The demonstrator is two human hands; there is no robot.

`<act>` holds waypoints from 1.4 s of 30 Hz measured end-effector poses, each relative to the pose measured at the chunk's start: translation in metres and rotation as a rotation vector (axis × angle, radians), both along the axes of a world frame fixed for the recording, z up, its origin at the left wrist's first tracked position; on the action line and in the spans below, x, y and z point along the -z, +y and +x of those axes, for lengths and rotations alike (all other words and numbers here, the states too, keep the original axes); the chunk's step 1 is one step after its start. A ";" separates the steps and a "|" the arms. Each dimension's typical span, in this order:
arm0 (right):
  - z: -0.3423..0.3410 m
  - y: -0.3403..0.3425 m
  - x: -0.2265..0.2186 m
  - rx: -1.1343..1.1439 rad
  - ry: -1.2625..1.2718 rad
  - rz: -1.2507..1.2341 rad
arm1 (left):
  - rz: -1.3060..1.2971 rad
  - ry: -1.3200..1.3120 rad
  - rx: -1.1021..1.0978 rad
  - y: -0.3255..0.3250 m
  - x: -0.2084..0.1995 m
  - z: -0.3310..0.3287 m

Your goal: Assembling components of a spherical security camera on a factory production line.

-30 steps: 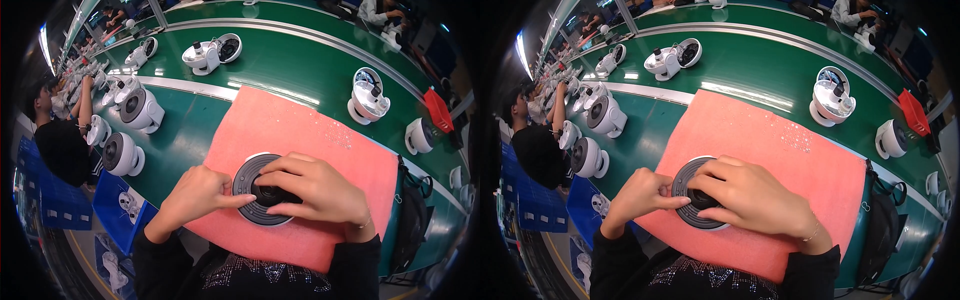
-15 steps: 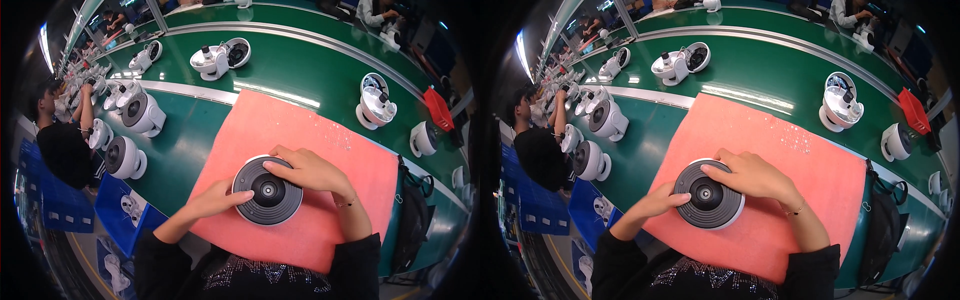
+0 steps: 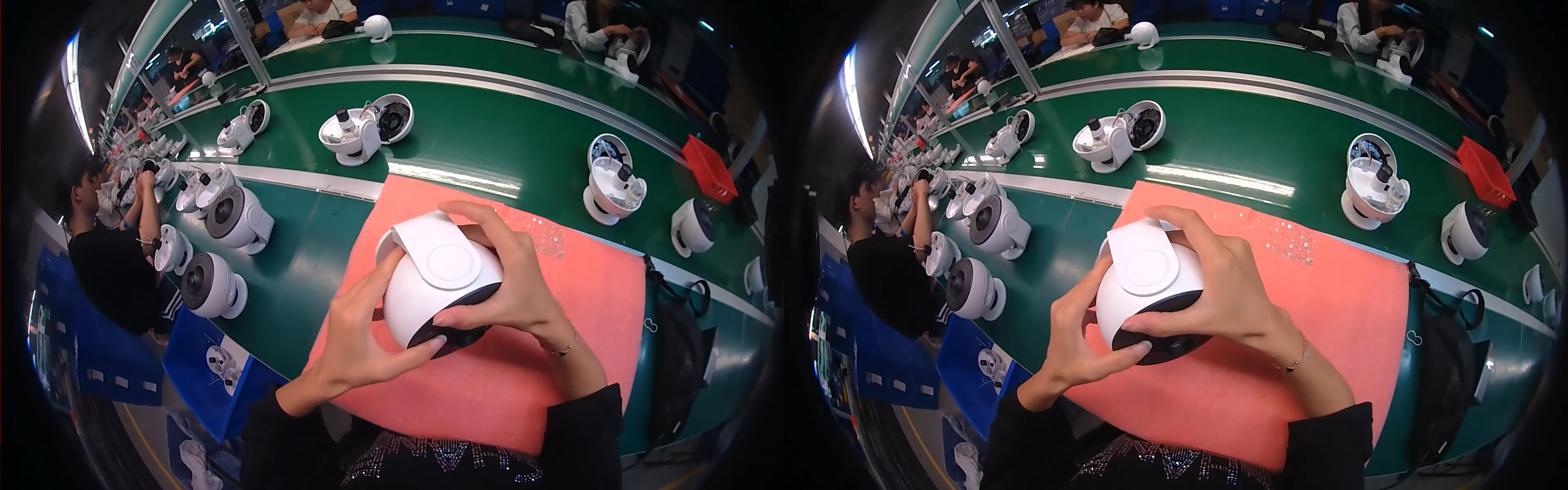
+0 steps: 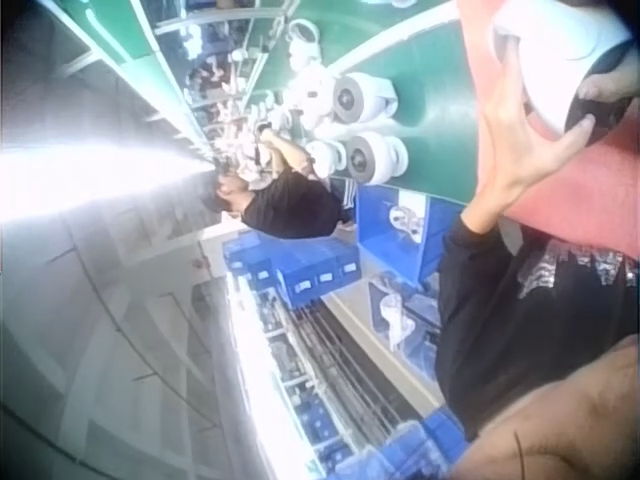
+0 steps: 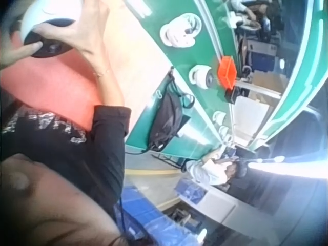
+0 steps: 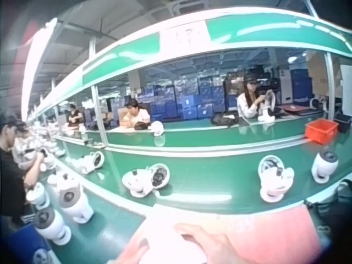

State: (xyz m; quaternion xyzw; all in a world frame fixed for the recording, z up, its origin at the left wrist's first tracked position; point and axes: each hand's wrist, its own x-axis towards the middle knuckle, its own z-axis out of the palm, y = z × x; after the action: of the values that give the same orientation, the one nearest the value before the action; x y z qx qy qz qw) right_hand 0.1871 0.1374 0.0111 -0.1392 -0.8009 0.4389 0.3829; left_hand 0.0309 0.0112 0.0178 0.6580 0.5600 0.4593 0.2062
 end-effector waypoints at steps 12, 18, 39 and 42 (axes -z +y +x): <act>0.037 0.009 -0.027 0.028 0.221 -0.233 | 0.067 -1.126 0.159 0.074 -0.002 0.038; 0.058 0.031 -0.018 0.280 0.201 0.101 | 0.166 -1.172 -0.096 0.125 -0.007 0.093; 0.223 0.218 0.055 0.754 0.416 -0.971 | -0.433 -0.636 0.168 0.156 0.081 0.156; 0.266 0.246 0.081 0.914 1.026 -0.923 | -0.418 -0.681 0.205 0.153 0.087 0.148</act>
State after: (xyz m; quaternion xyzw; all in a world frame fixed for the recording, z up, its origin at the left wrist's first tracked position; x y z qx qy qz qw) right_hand 0.4529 0.3834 -0.0704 -0.3765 -0.1303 0.5337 0.7459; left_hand 0.1788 0.1644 -0.0696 0.4649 0.4725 0.5042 0.5535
